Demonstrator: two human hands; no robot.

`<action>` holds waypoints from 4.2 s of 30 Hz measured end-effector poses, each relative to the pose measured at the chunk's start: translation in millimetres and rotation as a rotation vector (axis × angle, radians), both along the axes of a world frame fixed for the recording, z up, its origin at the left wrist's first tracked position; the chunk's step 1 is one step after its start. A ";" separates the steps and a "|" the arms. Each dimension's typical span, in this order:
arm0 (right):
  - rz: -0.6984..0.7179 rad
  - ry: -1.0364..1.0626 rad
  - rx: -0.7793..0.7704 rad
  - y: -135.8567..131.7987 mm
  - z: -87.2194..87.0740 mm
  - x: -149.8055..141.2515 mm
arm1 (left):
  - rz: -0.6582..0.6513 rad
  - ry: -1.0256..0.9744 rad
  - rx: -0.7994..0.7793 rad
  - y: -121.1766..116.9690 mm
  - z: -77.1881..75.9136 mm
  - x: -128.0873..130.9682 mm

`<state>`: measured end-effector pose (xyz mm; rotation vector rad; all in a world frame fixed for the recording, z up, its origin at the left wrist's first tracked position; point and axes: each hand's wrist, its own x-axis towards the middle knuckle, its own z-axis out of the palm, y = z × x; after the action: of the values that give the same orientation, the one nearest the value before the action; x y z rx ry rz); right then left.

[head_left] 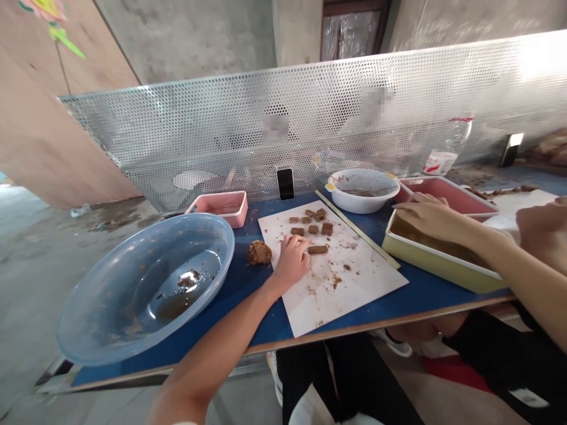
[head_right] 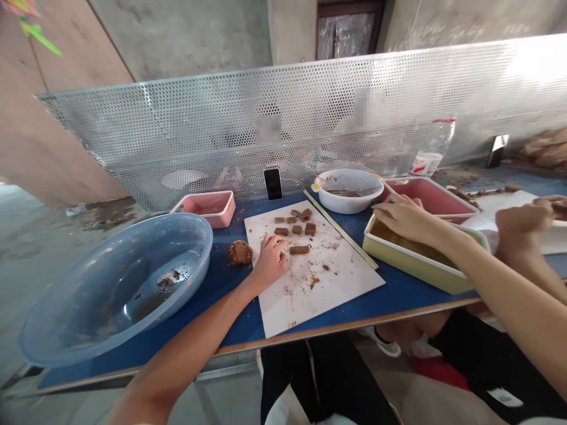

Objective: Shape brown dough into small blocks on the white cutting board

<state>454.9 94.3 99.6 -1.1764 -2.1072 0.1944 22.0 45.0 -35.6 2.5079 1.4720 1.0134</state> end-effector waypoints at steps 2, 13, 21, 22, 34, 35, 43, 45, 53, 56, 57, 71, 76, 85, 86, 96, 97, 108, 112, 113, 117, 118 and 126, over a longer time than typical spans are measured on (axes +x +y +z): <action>0.011 -0.048 -0.013 10.4 -16.6 -33.3 | 0.001 -0.011 -0.004 1.5 -2.1 0.8; 0.338 0.063 -0.481 28.1 -97.8 -178.4 | -0.145 -0.103 -0.083 24.2 -6.3 0.2; 0.318 0.006 -0.472 32.6 -126.7 -189.9 | -0.230 -0.149 -0.190 56.5 -17.2 7.2; 0.327 -0.005 -0.459 31.2 -126.0 -190.3 | -0.230 -0.156 -0.193 56.3 -18.6 7.3; 0.302 -0.068 -0.336 33.9 -126.9 -167.6 | -0.183 -0.150 -0.277 40.2 -4.0 3.6; 0.303 -0.070 -0.329 34.5 -127.4 -165.8 | -0.170 -0.150 -0.303 40.3 -3.1 3.5; 0.342 -0.113 -0.312 27.0 -127.7 -179.9 | -0.155 -0.159 -0.439 40.9 1.3 6.1; 0.314 -0.109 -0.301 28.4 -127.6 -177.2 | -0.145 -0.177 -0.444 41.3 2.0 6.4; 0.315 -0.105 -0.293 27.3 -130.1 -184.6 | -0.128 -0.180 -0.423 41.9 1.3 6.9; 0.319 -0.110 -0.287 27.1 -130.8 -185.1 | -0.115 -0.189 -0.424 40.6 2.6 7.5; 0.299 -0.100 -0.286 27.9 -130.7 -182.3 | -0.108 -0.190 -0.426 40.1 3.3 7.7; 0.264 -0.110 -0.251 22.5 -120.5 -178.0 | -0.097 -0.200 -0.414 39.5 2.8 6.9; 0.326 -0.102 -0.225 22.0 -119.2 -172.9 | -0.081 -0.205 -0.423 38.3 5.1 7.5; 0.252 -0.100 -0.176 33.4 -119.4 -155.8 | -0.108 -0.199 -0.409 39.8 2.7 4.8; 0.261 -0.099 -0.175 33.2 -118.8 -153.5 | -0.119 -0.211 -0.391 39.3 2.9 4.4; 0.426 -0.329 -0.084 17.4 -106.2 -149.7 | -0.060 -0.344 -0.270 37.0 6.5 5.6; 0.414 -0.329 -0.050 17.9 -104.0 -148.1 | -0.057 -0.347 -0.264 37.1 6.3 5.6; 0.476 -0.529 0.107 3.3 -111.6 -162.1 | -0.045 -0.383 -0.215 37.7 4.9 4.0; 0.424 -0.507 0.102 0.8 -112.7 -167.9 | -0.047 -0.396 -0.207 37.6 5.4 4.7; 0.416 -0.497 0.090 0.6 -111.8 -168.3 | -0.044 -0.403 -0.210 37.6 5.3 4.9; 0.460 -0.516 0.037 -2.0 -109.3 -170.1 | -0.027 -0.408 -0.207 37.7 4.5 5.6; 0.459 -0.520 0.027 -2.9 -109.4 -170.8 | -0.023 -0.406 -0.203 37.7 4.3 5.6; 0.459 -0.544 0.121 -4.3 -112.4 -170.6 | -0.012 -0.386 -0.183 38.4 2.6 4.3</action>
<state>284.3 90.0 -12.8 -0.7057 -2.8075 -0.0576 26.3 83.4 -33.0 2.0497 1.3608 1.2137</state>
